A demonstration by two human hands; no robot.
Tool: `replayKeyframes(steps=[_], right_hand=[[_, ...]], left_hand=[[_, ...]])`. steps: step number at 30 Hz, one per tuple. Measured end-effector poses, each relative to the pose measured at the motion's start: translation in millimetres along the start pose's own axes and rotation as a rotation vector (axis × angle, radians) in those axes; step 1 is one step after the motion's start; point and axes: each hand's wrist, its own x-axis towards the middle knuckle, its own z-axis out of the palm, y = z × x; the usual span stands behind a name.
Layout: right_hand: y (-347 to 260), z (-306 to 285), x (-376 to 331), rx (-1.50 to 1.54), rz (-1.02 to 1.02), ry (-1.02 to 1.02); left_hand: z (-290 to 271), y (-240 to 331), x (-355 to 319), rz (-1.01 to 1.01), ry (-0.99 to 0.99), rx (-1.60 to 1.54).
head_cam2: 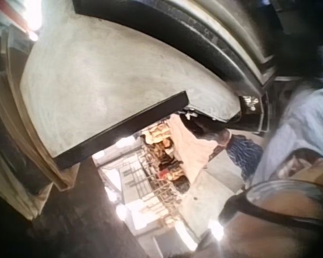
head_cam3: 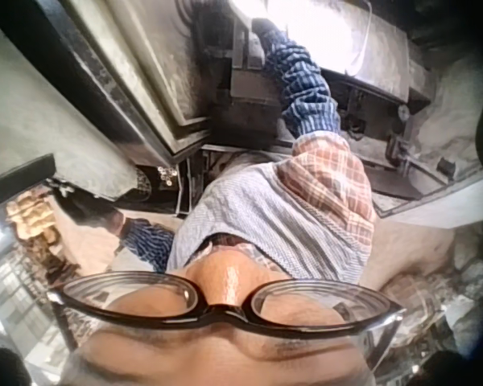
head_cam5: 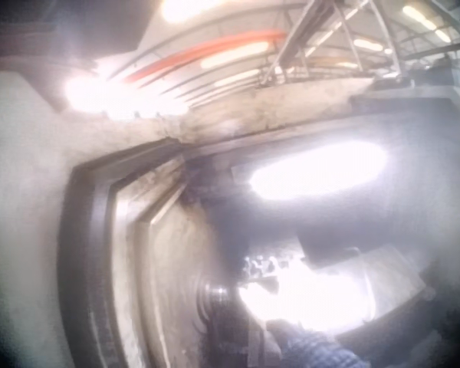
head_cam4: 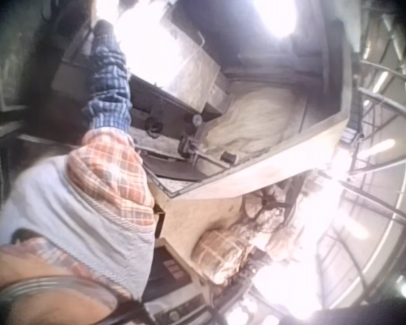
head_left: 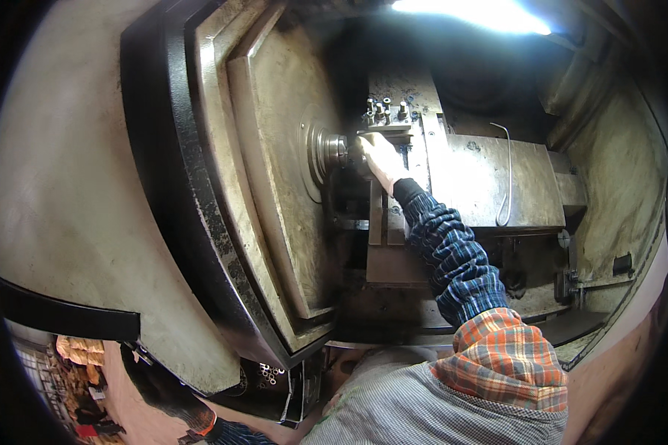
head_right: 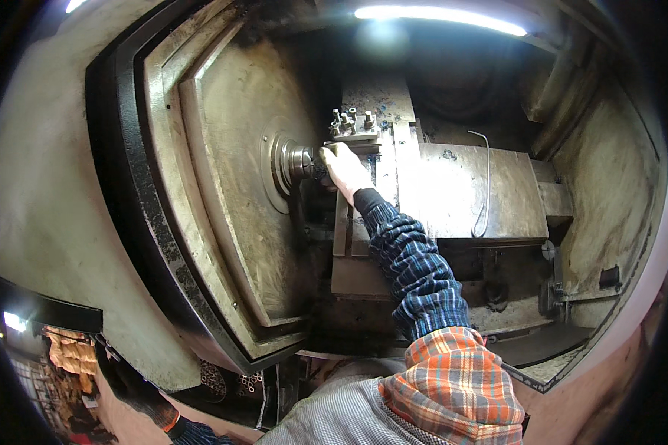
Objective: The person repeatedly loads small metal rings into a CNC lathe, operates the control panel, and removes the processed parts. The person places the finished parts into a collection tray. The process is repeated multiple times throughout the clip.
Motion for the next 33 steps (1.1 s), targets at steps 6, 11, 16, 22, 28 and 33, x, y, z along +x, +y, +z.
replayKeyframes(steps=[6,11,16,22,28,33], right_hand=[[5,-5,1,0.327,0.012,-0.123],[9,7,-6,0.384,0.120,-0.088],[9,11,-2,0.411,0.226,-0.207],[9,21,-1,0.215,0.086,-0.164],[5,11,3,-0.097,-0.118,-0.156],[-5,0,11,-0.282,-0.121,-0.203]], left_hand=[[-4,-3,-3,-0.057,-0.018,-0.090],[3,1,-2,-0.048,0.017,-0.124],[6,10,-7,-0.113,0.030,-0.233],[15,19,-8,0.001,0.119,-0.068],[3,13,-13,-0.045,0.107,-0.047],[-21,-4,-8,-0.145,0.088,-0.029]])
